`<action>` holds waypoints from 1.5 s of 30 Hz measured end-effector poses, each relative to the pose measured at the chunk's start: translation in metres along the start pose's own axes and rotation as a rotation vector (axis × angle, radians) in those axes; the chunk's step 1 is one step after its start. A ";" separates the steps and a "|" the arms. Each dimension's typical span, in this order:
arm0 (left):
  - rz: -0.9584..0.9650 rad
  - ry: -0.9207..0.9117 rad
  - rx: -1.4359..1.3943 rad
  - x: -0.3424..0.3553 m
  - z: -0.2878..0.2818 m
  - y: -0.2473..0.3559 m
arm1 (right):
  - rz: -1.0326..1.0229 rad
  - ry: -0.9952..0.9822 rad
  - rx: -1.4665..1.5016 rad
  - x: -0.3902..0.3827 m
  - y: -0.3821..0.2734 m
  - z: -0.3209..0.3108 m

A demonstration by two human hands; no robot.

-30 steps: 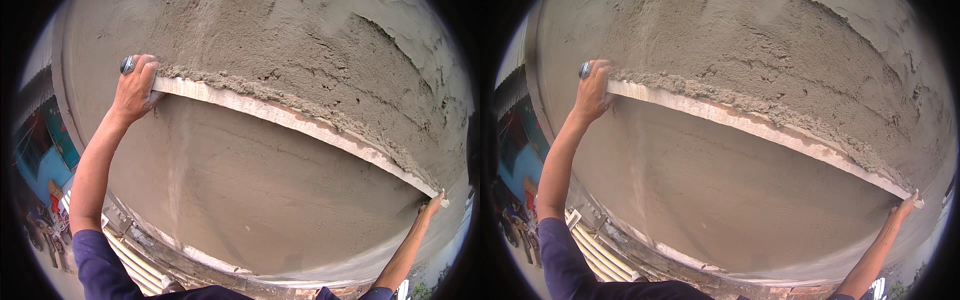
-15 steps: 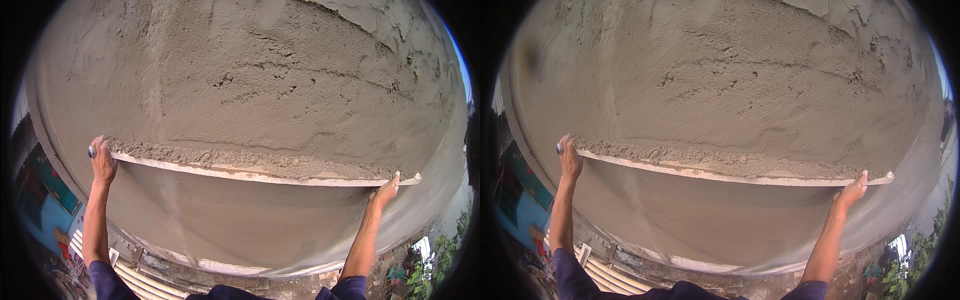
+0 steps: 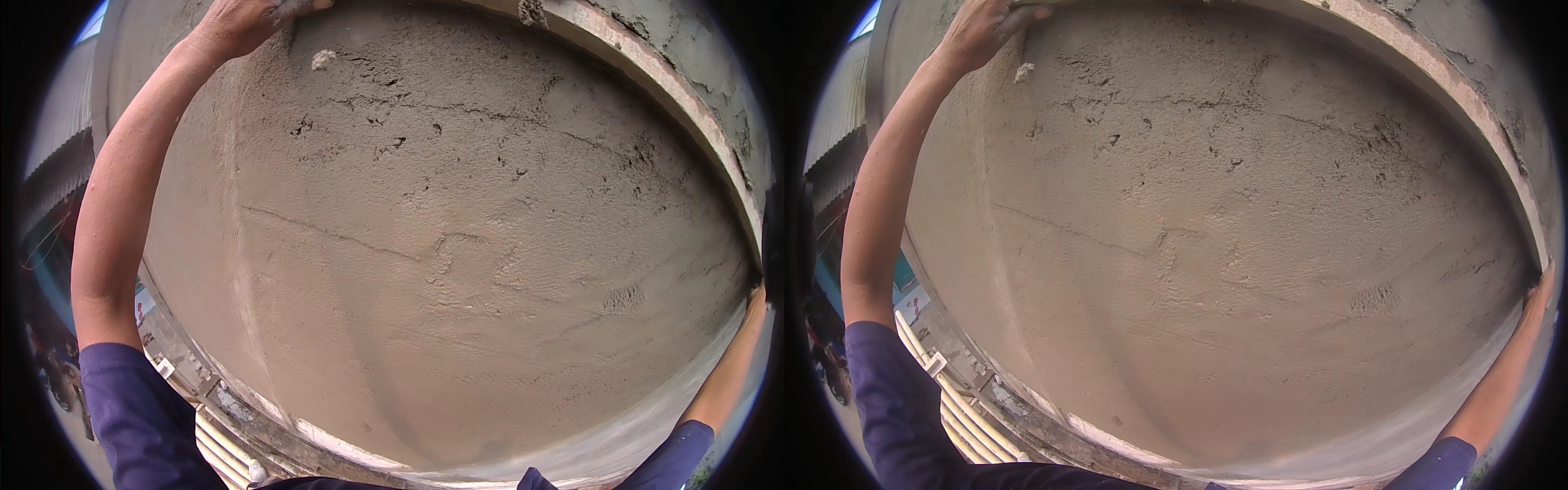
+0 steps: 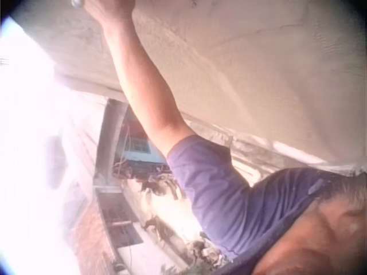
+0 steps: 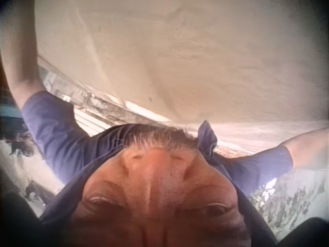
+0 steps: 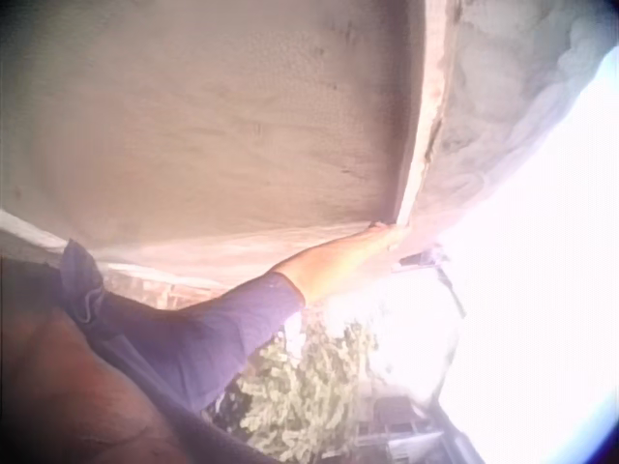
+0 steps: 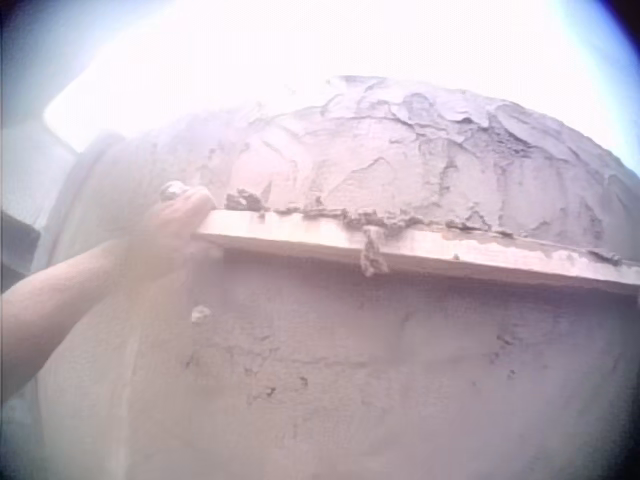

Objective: The person uses a long wooden straightedge to smooth and level wet cement plaster on a vertical wall. They repeatedly scrape the tool across the surface to remove excess material and create a flat finish.

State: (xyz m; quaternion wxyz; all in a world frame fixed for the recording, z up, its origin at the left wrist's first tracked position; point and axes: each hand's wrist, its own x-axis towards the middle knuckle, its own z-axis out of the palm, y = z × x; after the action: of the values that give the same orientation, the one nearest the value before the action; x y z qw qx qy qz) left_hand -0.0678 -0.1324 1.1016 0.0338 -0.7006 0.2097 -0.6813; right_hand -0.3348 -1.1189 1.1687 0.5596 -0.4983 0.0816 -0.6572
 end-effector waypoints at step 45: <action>-0.098 -0.270 -0.016 -0.241 0.070 -0.070 | 0.009 0.471 -0.146 -0.381 0.084 0.097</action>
State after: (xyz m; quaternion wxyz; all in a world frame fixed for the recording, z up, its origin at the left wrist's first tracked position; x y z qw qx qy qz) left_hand 0.0210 -0.0032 0.8934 0.0229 -0.7955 0.1742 -0.5799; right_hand -0.2547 -0.7941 0.9459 0.4905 -0.3701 0.2595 -0.7451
